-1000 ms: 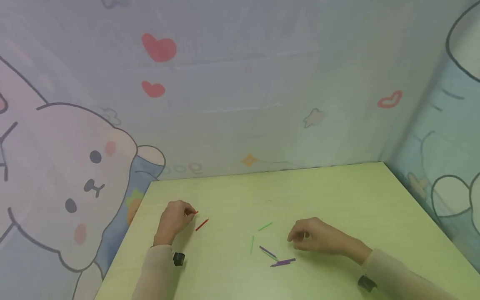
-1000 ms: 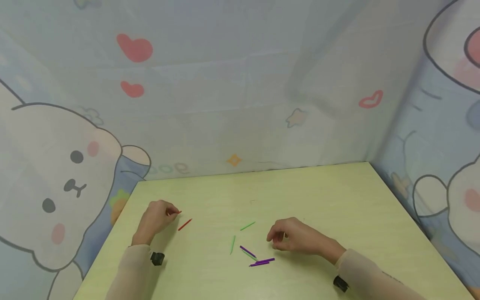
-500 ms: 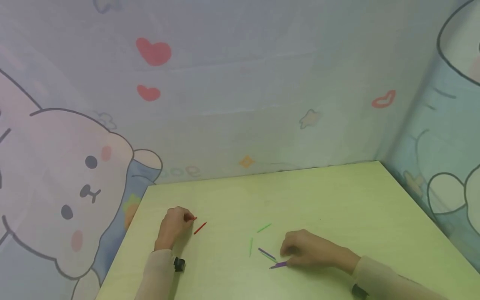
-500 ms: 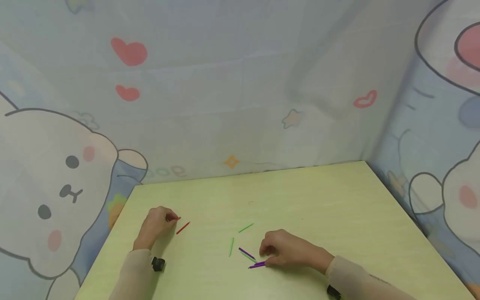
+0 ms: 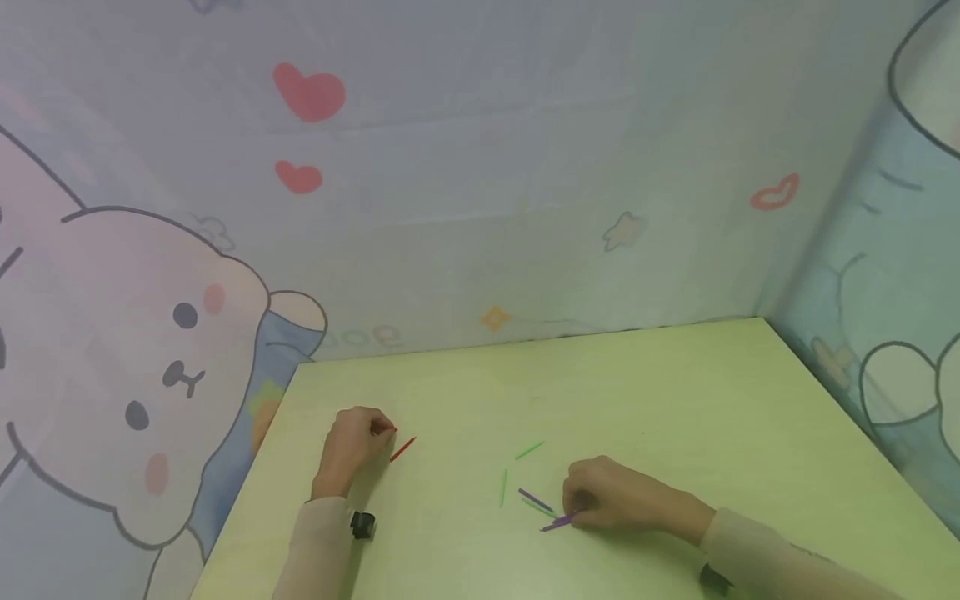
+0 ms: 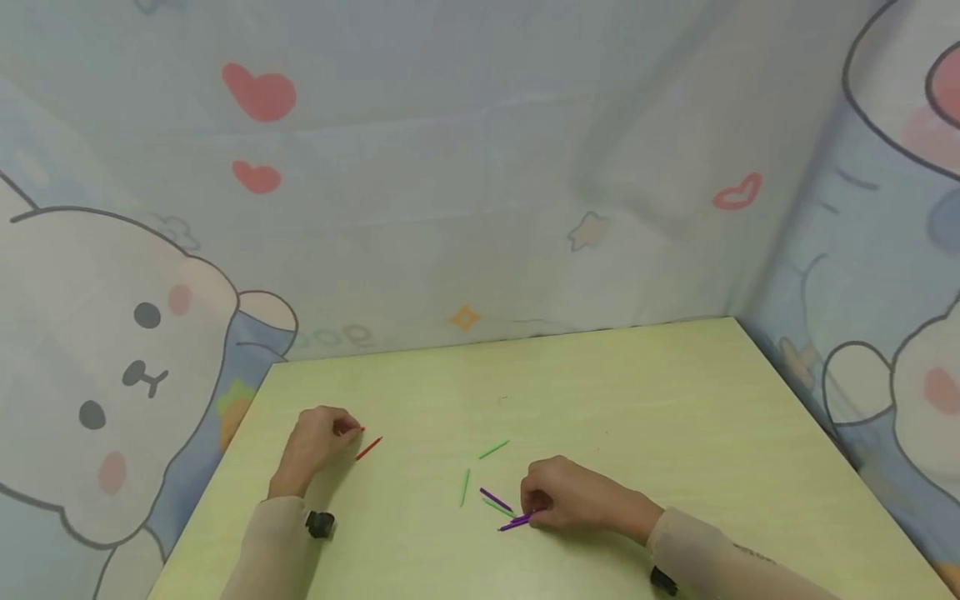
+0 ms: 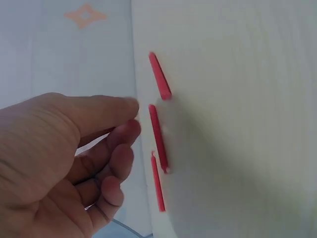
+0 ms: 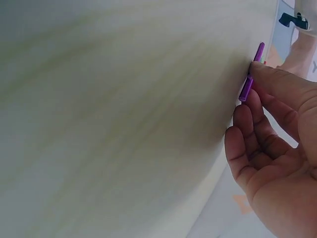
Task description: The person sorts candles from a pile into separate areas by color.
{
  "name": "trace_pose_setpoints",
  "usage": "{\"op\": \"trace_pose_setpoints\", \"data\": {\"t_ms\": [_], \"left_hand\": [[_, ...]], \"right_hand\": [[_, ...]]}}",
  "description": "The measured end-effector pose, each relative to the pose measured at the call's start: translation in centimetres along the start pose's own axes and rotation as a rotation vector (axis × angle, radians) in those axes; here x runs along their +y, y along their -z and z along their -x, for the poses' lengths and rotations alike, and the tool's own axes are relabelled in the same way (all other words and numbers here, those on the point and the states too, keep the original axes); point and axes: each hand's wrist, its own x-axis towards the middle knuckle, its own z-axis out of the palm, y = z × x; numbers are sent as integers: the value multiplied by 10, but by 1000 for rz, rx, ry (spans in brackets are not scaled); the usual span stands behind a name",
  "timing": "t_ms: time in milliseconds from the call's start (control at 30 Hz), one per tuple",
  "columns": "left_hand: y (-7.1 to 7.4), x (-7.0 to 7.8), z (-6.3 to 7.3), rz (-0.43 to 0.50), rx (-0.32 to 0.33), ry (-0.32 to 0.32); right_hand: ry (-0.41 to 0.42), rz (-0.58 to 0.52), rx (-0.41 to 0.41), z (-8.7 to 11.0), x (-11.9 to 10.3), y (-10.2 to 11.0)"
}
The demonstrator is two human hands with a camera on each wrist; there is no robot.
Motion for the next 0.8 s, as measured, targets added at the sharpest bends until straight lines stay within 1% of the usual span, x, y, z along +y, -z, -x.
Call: {"op": "trace_pose_setpoints", "data": {"t_ms": [133, 233, 333, 433, 533, 700, 800], "left_hand": [[-1, 12, -1, 31, -56, -26], [-3, 18, 0, 29, -82, -35], [-4, 20, 2, 20, -97, -25], [-6, 20, 4, -1, -108, -17], [-6, 17, 5, -31, -91, -15], [-5, 11, 5, -84, -29, -7], [-3, 8, 4, -107, -8, -7]], "right_hand": [[-10, 13, 1, 0, 2, 1], [-10, 12, 2, 0, 2, 1], [-15, 2, -4, 0, 1, 2], [-22, -6, -13, -1, -1, 2], [-27, -16, -21, -2, -2, 2], [-26, -28, -28, -3, -3, 2], [-23, -33, -29, -2, -3, 2]]}}
